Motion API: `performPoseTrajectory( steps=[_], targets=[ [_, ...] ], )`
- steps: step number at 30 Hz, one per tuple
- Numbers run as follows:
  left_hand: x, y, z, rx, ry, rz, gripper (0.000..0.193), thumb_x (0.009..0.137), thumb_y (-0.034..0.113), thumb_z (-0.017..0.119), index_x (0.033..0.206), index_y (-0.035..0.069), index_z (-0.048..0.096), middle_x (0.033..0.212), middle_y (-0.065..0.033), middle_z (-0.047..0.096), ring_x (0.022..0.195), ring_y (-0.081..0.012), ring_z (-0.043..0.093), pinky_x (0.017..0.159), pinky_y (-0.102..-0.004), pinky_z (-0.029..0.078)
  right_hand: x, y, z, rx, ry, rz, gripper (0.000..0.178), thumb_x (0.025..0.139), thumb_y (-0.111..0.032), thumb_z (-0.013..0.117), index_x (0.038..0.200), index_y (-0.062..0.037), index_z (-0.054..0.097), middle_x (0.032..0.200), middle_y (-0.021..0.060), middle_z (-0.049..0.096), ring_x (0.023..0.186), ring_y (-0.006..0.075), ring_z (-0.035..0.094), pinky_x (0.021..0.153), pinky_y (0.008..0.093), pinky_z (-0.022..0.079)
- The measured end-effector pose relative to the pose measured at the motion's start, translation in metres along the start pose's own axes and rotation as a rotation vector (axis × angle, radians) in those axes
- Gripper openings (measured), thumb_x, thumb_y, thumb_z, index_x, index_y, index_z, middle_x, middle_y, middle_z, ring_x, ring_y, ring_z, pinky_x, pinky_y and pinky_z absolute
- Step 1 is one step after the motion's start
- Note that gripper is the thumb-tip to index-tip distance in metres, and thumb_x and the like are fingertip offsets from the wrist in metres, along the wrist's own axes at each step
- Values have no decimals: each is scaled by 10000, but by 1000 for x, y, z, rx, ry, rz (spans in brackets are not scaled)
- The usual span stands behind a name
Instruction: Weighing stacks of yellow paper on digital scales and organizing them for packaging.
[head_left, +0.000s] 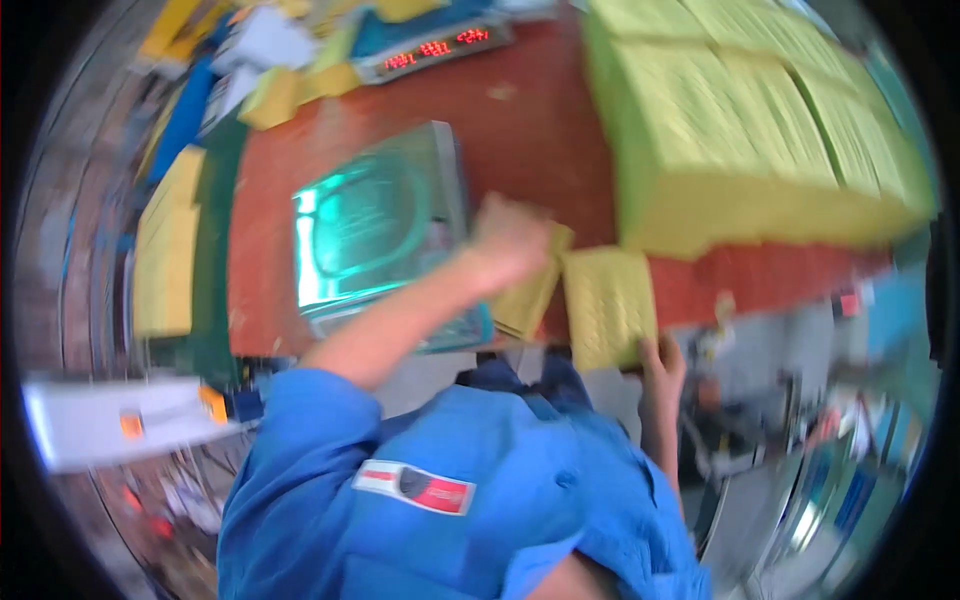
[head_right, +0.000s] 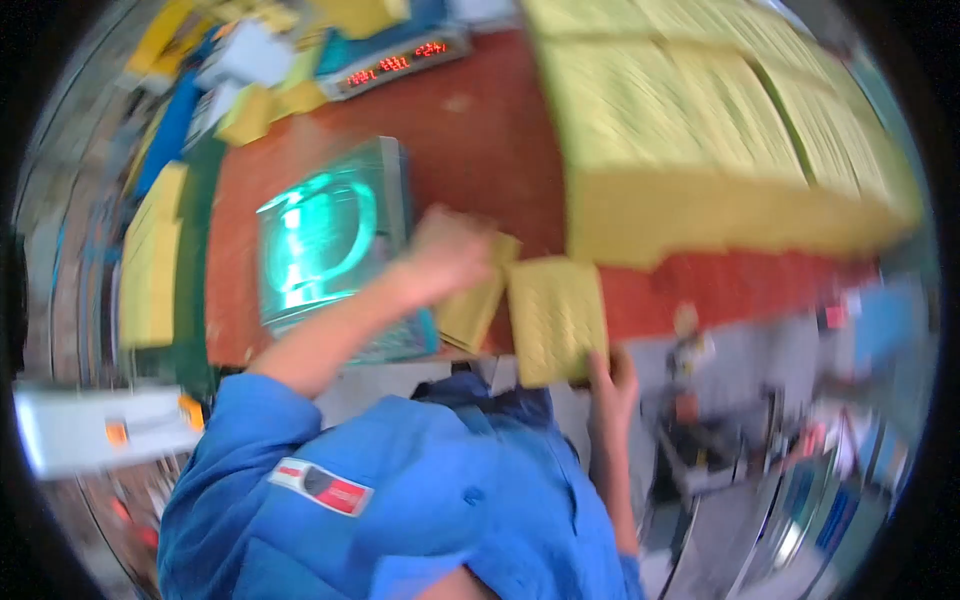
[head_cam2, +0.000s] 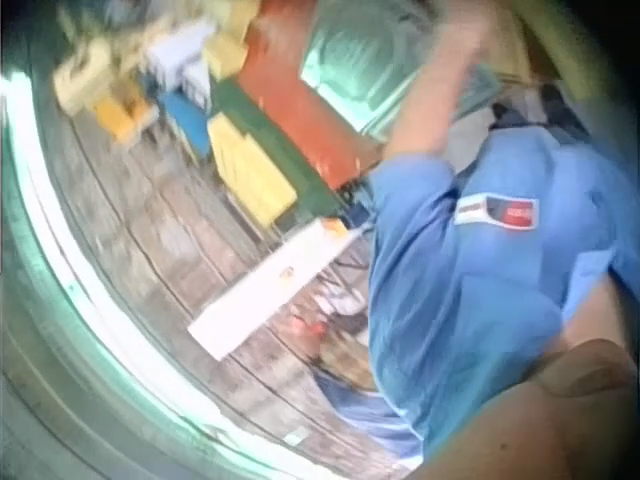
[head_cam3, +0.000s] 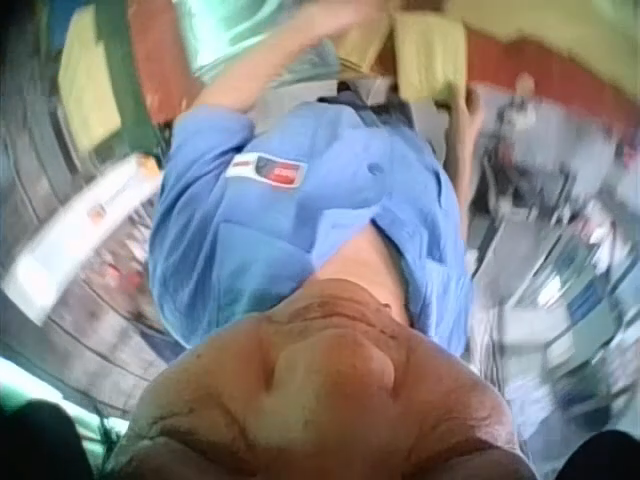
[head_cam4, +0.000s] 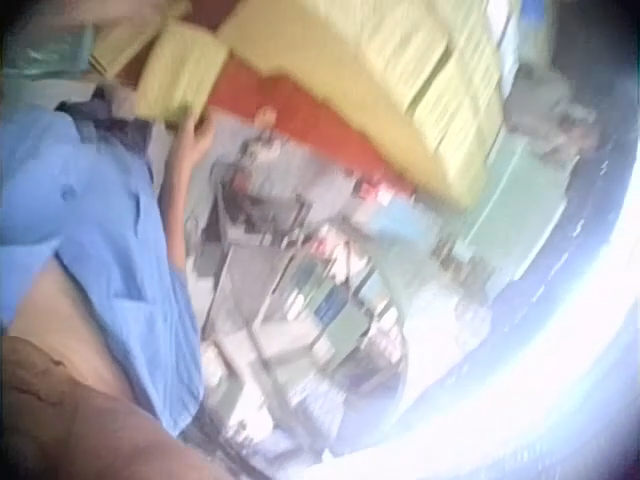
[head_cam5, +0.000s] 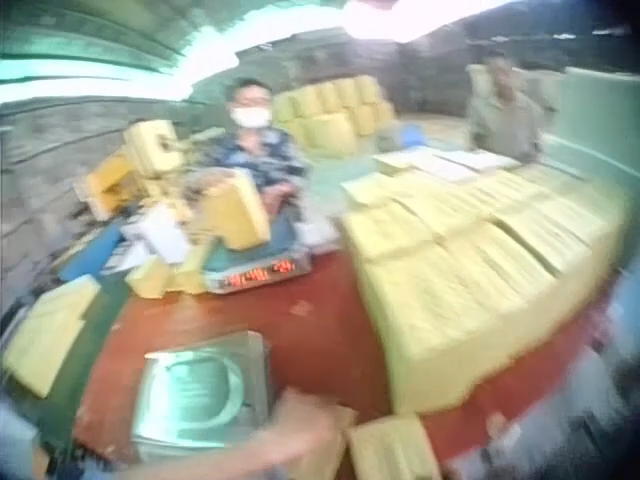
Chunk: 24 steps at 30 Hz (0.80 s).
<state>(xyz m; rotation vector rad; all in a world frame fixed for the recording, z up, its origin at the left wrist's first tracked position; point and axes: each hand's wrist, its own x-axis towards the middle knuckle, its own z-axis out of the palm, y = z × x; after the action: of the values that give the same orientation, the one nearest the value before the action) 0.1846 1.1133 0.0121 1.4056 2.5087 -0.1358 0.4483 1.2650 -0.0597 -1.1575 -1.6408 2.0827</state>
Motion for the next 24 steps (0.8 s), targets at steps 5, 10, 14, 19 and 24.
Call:
performPoseTrajectory(
  steps=[5, 10, 14, 19, 24],
  targets=[
    [-38, 22, -23, -218, 569, 37, 606, 769, 304, 729, 1280, 31, 551, 1420, -217, 448, 1306, -348, 445, 1048, -561, 346, -9, -6, 2, -30, -23, 16, 160, 954, -151, 583, 952, 8, 568, 847, 83, 597, 636, 152, 592, 532, 282, 498],
    [-126, -43, -24, -220, 989, -345, 670, 779, 210, 741, 1372, 38, 481, 1475, -217, 400, 1369, -390, 378, 1109, -526, 312, -9, -37, -5, -715, 72, -551, 180, 940, -71, 563, 1084, 35, 583, 921, 104, 608, 831, 186, 569, 731, 311, 471],
    [-213, -144, 10, -172, 1067, -937, 595, 835, 260, 695, 1326, -18, 508, 1385, -250, 487, 1286, -408, 466, 1044, -480, 397, -10, -77, 31, -628, -75, -657, 267, 949, -72, 524, 1192, 30, 570, 1060, 132, 622, 946, 226, 593, 841, 332, 472],
    [-257, -210, 64, -1749, 647, -959, 548, 887, 416, 662, 1255, 19, 574, 1181, -114, 641, 1078, -200, 601, 871, -348, 492, 2, -83, 170, -364, -525, -563, 439, 1016, -218, 460, 1382, 26, 467, 1375, 161, 516, 1202, 246, 542, 991, 338, 430],
    [-263, -219, 86, -2030, 565, -717, 458, 905, 415, 640, 1188, 55, 645, 1120, -63, 665, 1007, -143, 617, 889, -312, 477, -3, -74, 256, -296, -512, -322, 484, 975, -237, 537, 1393, 0, 476, 1321, 129, 566, 1177, 218, 548, 991, 338, 431]
  ],
)
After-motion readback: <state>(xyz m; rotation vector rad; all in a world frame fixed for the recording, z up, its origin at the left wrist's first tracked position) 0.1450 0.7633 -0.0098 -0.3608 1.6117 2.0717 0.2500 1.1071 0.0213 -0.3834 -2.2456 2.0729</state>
